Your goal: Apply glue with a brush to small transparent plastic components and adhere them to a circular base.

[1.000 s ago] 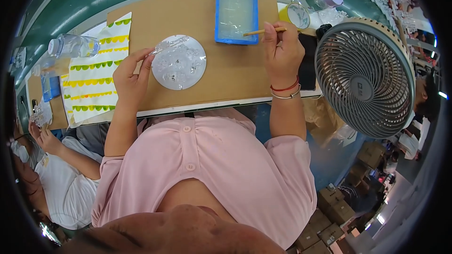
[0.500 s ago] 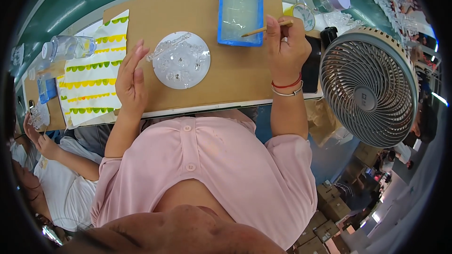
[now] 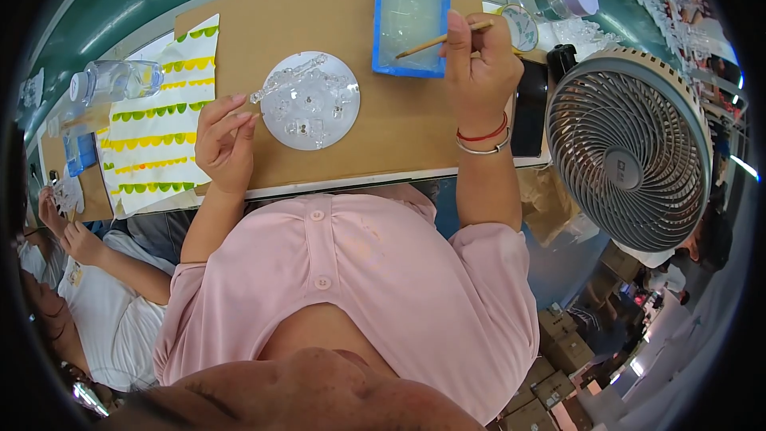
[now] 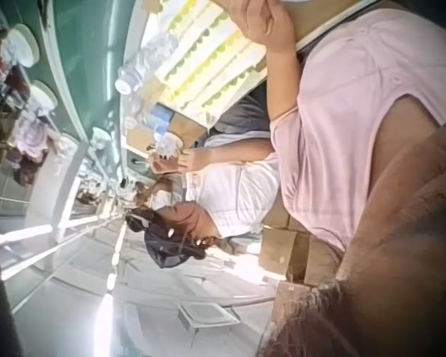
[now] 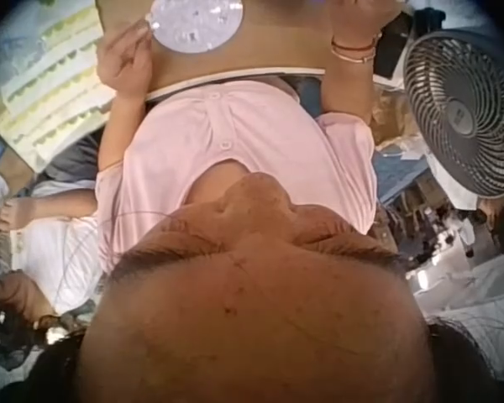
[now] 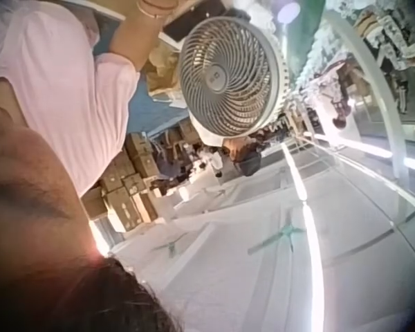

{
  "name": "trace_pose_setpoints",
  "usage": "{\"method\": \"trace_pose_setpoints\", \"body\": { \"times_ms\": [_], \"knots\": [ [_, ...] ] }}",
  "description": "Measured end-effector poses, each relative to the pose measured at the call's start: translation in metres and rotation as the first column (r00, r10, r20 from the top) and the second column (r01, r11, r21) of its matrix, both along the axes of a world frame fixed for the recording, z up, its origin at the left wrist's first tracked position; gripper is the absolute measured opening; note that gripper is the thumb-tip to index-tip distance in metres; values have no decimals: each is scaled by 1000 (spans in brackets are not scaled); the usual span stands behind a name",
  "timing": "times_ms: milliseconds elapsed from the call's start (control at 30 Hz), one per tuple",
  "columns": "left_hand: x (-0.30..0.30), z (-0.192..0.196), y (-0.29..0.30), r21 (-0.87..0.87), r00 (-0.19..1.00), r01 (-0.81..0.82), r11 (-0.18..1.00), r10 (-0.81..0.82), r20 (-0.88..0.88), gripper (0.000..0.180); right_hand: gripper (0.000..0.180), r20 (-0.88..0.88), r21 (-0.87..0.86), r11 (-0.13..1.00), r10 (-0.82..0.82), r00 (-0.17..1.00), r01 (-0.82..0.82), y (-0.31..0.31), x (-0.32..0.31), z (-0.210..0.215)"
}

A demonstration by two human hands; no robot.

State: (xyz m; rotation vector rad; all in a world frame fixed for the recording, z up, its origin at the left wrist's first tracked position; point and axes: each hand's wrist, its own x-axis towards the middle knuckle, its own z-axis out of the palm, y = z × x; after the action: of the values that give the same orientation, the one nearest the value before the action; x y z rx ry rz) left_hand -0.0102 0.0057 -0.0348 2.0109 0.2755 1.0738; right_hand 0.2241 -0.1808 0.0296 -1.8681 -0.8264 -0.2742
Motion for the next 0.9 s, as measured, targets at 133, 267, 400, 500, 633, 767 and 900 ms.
{"method": "trace_pose_setpoints", "body": {
  "times_ms": [133, 267, 400, 500, 633, 767, 900],
  "knots": [
    [1, -4, 1, -32, 1000, 17, 999, -17, -6, 21, 16, -63, 28, 999, 19, 998, -17, -2, 0, 1],
    [4, -6, -3, -122, 999, 35, 992, -31, 28, 19, 16, -23, -46, 998, 33, 999, -34, -6, -1, 2],
    [1, -5, 0, -139, 995, 96, 986, -94, 16, 13, 16, -103, 28, 996, 88, 991, -85, -9, -3, 7],
    [1, -3, 5, -50, 990, 137, 989, -135, 35, 21, 16, -79, -85, 990, 105, 991, -112, -10, 1, 0],
    [0, 5, 4, -5, 989, 148, 989, -148, 30, 28, 15, -12, -81, 990, 116, 993, -116, -10, -2, 2],
    [-1, 13, -5, -289, 986, 120, 950, -147, -76, 24, 16, -39, -75, 990, 113, 993, -116, -12, -3, 3],
    [2, 14, -9, -439, 994, 70, 896, -101, -48, 22, 17, -100, 131, 988, 98, 990, -84, -25, -2, 2]
  ]
}}
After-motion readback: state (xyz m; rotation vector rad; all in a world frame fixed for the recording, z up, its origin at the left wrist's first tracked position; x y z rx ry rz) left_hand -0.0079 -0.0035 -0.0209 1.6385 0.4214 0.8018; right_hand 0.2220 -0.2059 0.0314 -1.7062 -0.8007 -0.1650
